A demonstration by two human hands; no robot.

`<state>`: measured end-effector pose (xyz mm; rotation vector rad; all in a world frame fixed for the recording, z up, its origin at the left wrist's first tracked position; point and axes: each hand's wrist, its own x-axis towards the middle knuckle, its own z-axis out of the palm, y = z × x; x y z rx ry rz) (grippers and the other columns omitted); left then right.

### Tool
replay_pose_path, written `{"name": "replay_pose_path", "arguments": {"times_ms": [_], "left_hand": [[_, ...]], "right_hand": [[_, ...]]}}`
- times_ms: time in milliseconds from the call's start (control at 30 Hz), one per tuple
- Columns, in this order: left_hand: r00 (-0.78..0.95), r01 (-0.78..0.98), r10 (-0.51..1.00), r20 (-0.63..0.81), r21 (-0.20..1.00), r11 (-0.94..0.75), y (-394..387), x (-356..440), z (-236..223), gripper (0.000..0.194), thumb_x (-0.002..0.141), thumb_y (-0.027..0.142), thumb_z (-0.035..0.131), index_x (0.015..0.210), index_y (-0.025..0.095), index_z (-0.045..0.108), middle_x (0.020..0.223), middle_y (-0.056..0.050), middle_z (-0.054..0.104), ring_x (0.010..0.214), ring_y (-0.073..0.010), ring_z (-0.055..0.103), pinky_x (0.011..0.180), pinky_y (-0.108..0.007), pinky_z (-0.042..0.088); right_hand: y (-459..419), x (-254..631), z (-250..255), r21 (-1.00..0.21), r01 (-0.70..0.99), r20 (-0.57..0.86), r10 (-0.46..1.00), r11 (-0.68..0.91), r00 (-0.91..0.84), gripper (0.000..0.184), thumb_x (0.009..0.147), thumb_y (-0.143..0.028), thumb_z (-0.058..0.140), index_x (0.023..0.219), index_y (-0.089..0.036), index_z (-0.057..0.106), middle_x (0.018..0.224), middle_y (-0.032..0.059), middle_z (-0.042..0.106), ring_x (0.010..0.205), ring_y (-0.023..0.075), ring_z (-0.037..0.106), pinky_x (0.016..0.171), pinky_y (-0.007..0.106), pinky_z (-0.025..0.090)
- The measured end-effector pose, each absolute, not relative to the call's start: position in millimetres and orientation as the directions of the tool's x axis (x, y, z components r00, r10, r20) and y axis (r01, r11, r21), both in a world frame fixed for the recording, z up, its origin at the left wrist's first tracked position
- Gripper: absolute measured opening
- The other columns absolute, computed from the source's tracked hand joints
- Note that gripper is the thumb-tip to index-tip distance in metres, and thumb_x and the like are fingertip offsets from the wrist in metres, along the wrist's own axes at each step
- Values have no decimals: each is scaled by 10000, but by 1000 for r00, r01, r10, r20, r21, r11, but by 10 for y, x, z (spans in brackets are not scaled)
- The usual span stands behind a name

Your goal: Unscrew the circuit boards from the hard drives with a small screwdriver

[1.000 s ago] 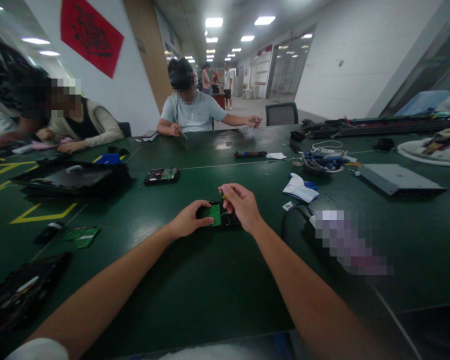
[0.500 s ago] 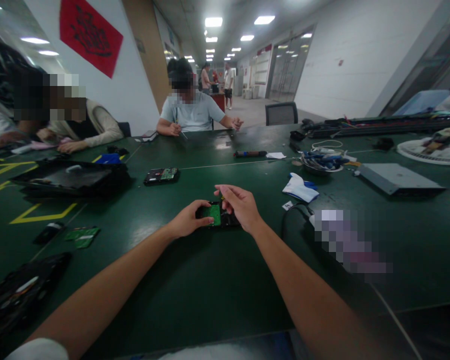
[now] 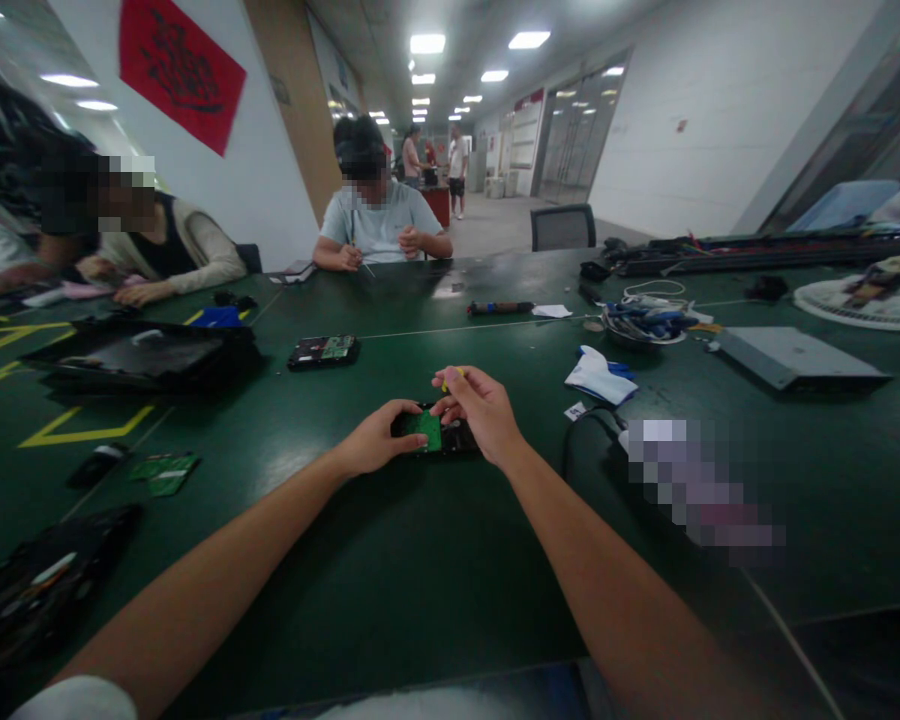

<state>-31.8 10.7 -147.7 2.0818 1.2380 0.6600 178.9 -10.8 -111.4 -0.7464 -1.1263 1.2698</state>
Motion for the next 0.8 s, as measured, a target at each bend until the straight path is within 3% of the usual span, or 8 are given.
{"name": "replay_pose_path", "arguments": {"times_ms": [167, 333, 633, 800], "left_hand": [[432, 596, 898, 81, 722, -352, 102, -323, -1463, 538, 814, 444, 752, 1261, 186, 599, 1279, -120, 637, 1136, -282, 610, 999, -440, 494], [438, 584, 893, 102, 723, -369, 99, -314, -1460, 512, 812, 412, 762, 1244, 186, 606, 1282, -116, 636, 1153, -275, 610, 1027, -434, 487], [433, 596, 896, 101, 714, -368, 95, -316, -1452, 521, 816, 422, 759, 1255, 188, 605, 1302, -119, 630, 1179, -287, 603, 1057, -453, 473], [436, 587, 895, 96, 723, -363, 98, -314, -1464, 515, 816, 411, 755, 1254, 186, 603, 1327, -123, 622, 1204, -287, 595, 1074, -462, 464]], "right_hand": [[-90, 1792, -1111, -899, -414, 195, 977, 141, -91, 531, 812, -705, 720, 975, -199, 717, 957, 66, 744, 708, 165, 723, 631, 291, 597], [-87, 1783, -1109, -895, -425, 185, 980, 139, -69, 525, 821, -675, 720, 1067, -211, 727, 966, 44, 726, 647, 132, 677, 573, 268, 552], [-76, 1792, -1133, -933, -313, 196, 980, 177, -28, 457, 779, -636, 781, 907, -218, 646, 851, -2, 662, 638, 114, 619, 487, 216, 446], [-71, 1800, -1146, -928, -97, 354, 933, 359, 64, 435, 831, -636, 727, 897, -208, 679, 796, -6, 649, 681, 125, 583, 600, 252, 477]]}}
